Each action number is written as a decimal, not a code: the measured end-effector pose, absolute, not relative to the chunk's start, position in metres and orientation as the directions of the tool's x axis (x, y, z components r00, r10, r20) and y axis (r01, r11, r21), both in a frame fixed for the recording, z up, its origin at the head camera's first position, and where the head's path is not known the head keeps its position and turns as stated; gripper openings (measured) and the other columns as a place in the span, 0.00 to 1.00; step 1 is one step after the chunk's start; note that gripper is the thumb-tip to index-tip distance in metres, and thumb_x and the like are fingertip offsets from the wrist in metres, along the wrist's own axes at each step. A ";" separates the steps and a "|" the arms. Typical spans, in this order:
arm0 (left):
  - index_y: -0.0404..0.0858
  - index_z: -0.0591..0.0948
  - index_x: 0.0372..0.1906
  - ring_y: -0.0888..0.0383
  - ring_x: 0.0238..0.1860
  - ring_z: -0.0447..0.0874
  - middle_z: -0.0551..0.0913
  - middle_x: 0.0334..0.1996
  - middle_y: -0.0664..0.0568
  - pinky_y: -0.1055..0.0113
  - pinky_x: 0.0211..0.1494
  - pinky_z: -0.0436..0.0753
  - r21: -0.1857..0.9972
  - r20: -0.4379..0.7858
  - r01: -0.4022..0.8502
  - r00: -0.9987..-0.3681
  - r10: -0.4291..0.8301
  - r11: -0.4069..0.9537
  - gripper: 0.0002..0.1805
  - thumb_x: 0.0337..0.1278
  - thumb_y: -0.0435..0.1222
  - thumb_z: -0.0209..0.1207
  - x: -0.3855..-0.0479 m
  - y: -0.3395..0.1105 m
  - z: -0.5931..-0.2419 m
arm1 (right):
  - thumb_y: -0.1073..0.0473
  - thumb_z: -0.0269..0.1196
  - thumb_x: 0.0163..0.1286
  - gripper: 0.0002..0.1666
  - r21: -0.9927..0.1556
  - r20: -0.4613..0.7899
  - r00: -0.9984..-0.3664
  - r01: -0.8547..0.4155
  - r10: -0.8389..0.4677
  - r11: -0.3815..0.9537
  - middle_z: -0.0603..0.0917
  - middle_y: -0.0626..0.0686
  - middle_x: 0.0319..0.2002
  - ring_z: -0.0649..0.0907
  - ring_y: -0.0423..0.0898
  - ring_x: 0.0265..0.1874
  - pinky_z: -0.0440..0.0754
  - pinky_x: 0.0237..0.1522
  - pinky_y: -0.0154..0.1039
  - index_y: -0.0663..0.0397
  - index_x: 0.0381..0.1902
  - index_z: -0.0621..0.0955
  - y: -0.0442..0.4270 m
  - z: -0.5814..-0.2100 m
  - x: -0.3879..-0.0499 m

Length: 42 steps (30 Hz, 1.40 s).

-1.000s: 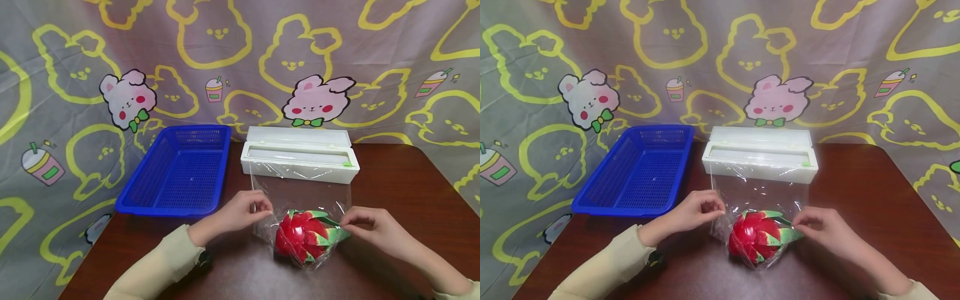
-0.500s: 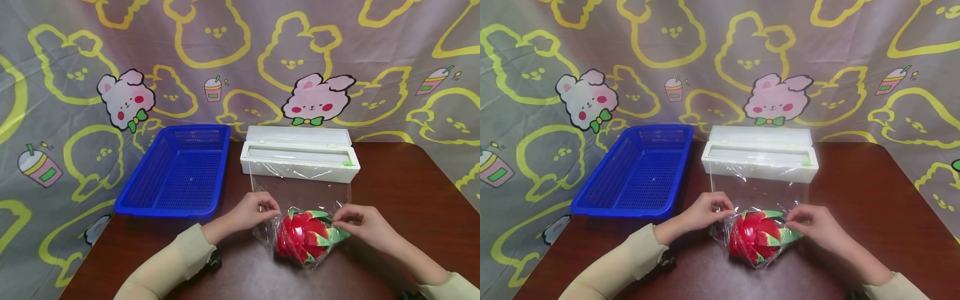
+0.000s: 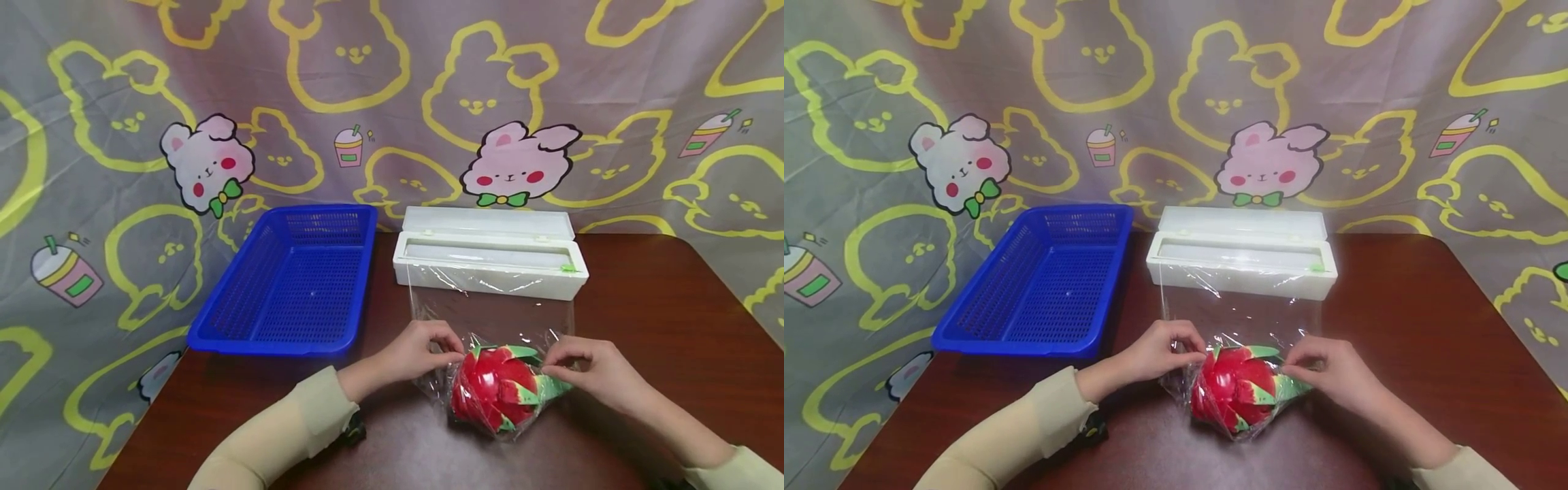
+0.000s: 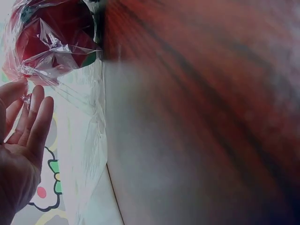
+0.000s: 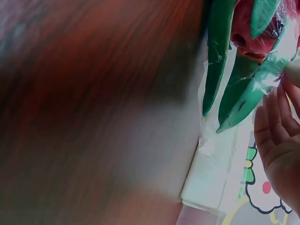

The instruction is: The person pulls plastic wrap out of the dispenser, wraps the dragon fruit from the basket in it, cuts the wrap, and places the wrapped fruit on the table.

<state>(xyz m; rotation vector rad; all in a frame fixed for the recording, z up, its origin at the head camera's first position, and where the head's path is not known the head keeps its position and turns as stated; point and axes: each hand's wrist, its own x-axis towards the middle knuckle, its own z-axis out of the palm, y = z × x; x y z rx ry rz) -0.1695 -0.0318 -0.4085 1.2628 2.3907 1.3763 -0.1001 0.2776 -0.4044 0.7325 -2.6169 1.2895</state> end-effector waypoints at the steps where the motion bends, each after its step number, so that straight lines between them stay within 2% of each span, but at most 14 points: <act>1: 0.37 0.85 0.33 0.71 0.34 0.78 0.83 0.29 0.55 0.66 0.36 0.83 0.761 0.293 0.602 -0.651 0.700 0.241 0.04 0.51 0.30 0.70 -0.170 -0.031 -0.408 | 0.70 0.74 0.52 0.14 -0.706 0.325 -0.863 -0.494 -0.387 0.507 0.84 0.41 0.30 0.79 0.37 0.31 0.78 0.31 0.28 0.45 0.31 0.86 0.278 -0.405 -0.100; 5: 0.38 0.85 0.31 0.70 0.33 0.77 0.82 0.29 0.56 0.64 0.36 0.83 0.766 0.296 0.592 -0.671 0.680 0.250 0.06 0.48 0.30 0.72 -0.170 -0.030 -0.408 | 0.69 0.71 0.57 0.13 -0.704 0.301 -0.836 -0.520 -0.459 0.484 0.84 0.42 0.35 0.80 0.36 0.36 0.80 0.34 0.28 0.47 0.37 0.88 0.281 -0.404 -0.096; 8: 0.39 0.84 0.30 0.69 0.33 0.76 0.81 0.29 0.58 0.69 0.35 0.82 0.772 0.292 0.579 -0.690 0.663 0.263 0.07 0.47 0.30 0.72 -0.170 -0.031 -0.405 | 0.68 0.71 0.57 0.13 -0.688 0.303 -0.836 -0.524 -0.457 0.502 0.84 0.42 0.37 0.80 0.36 0.38 0.80 0.37 0.28 0.46 0.38 0.88 0.280 -0.402 -0.094; 13: 0.39 0.84 0.30 0.66 0.28 0.77 0.81 0.25 0.58 0.70 0.31 0.81 0.810 0.255 0.511 -0.749 0.611 0.289 0.06 0.48 0.31 0.72 -0.170 -0.038 -0.398 | 0.71 0.75 0.49 0.20 -0.627 0.400 -0.820 -0.570 -0.409 0.531 0.84 0.42 0.38 0.80 0.35 0.39 0.77 0.40 0.24 0.46 0.38 0.87 0.281 -0.399 -0.090; 16: 0.34 0.83 0.32 0.62 0.26 0.82 0.83 0.25 0.51 0.63 0.31 0.84 0.894 0.204 0.392 -0.787 0.582 0.217 0.04 0.54 0.29 0.68 -0.167 -0.043 -0.394 | 0.73 0.77 0.44 0.23 -0.603 0.441 -0.804 -0.595 -0.399 0.532 0.83 0.42 0.37 0.79 0.35 0.38 0.75 0.40 0.23 0.45 0.38 0.87 0.284 -0.398 -0.085; 18: 0.32 0.82 0.35 0.59 0.27 0.84 0.84 0.27 0.48 0.61 0.32 0.85 0.914 0.207 0.368 -0.784 0.585 0.170 0.03 0.57 0.28 0.65 -0.163 -0.048 -0.393 | 0.73 0.77 0.43 0.25 -0.596 0.451 -0.795 -0.607 -0.407 0.526 0.83 0.42 0.37 0.79 0.35 0.38 0.76 0.39 0.24 0.43 0.38 0.87 0.285 -0.399 -0.082; 21: 0.32 0.83 0.38 0.61 0.34 0.85 0.86 0.32 0.47 0.64 0.36 0.85 0.861 0.286 0.487 -0.699 0.655 0.144 0.04 0.58 0.27 0.64 -0.154 -0.057 -0.394 | 0.73 0.78 0.41 0.27 -0.596 0.448 -0.787 -0.617 -0.424 0.514 0.84 0.41 0.38 0.80 0.35 0.38 0.77 0.38 0.24 0.41 0.39 0.88 0.286 -0.401 -0.078; 24: 0.35 0.84 0.43 0.64 0.46 0.83 0.86 0.43 0.48 0.73 0.41 0.82 0.725 0.379 0.678 -0.542 0.750 0.123 0.10 0.56 0.29 0.66 -0.147 -0.065 -0.396 | 0.74 0.78 0.38 0.30 -0.572 0.466 -0.769 -0.639 -0.437 0.514 0.84 0.40 0.39 0.80 0.34 0.39 0.77 0.39 0.23 0.42 0.40 0.88 0.286 -0.403 -0.075; 26: 0.35 0.84 0.48 0.63 0.54 0.79 0.83 0.51 0.48 0.74 0.45 0.80 0.659 0.404 0.747 -0.453 0.795 0.090 0.15 0.54 0.30 0.68 -0.145 -0.068 -0.398 | 0.73 0.79 0.37 0.32 -0.555 0.478 -0.761 -0.649 -0.440 0.520 0.84 0.40 0.40 0.81 0.34 0.40 0.76 0.41 0.22 0.43 0.41 0.88 0.287 -0.405 -0.074; 29: 0.35 0.82 0.54 0.61 0.60 0.75 0.79 0.58 0.47 0.73 0.53 0.77 0.599 0.413 0.797 -0.384 0.826 0.071 0.22 0.51 0.32 0.71 -0.145 -0.069 -0.400 | 0.72 0.80 0.36 0.33 -0.547 0.484 -0.758 -0.652 -0.437 0.525 0.84 0.40 0.43 0.81 0.33 0.42 0.76 0.43 0.21 0.44 0.44 0.87 0.286 -0.407 -0.074; 34: 0.36 0.79 0.58 0.60 0.64 0.70 0.75 0.63 0.47 0.70 0.62 0.70 0.575 0.388 0.814 -0.357 0.850 0.079 0.30 0.47 0.35 0.73 -0.146 -0.066 -0.403 | 0.71 0.81 0.35 0.35 -0.557 0.489 -0.762 -0.648 -0.425 0.520 0.84 0.44 0.43 0.80 0.33 0.43 0.74 0.44 0.20 0.47 0.46 0.87 0.285 -0.414 -0.075; 42: 0.38 0.77 0.61 0.60 0.62 0.72 0.73 0.64 0.48 0.75 0.46 0.80 0.662 0.304 0.738 -0.422 0.854 0.128 0.34 0.45 0.34 0.74 -0.146 -0.060 -0.405 | 0.69 0.82 0.32 0.36 -0.539 0.499 -0.756 -0.653 -0.423 0.532 0.84 0.44 0.42 0.78 0.34 0.43 0.76 0.41 0.21 0.49 0.46 0.87 0.282 -0.419 -0.078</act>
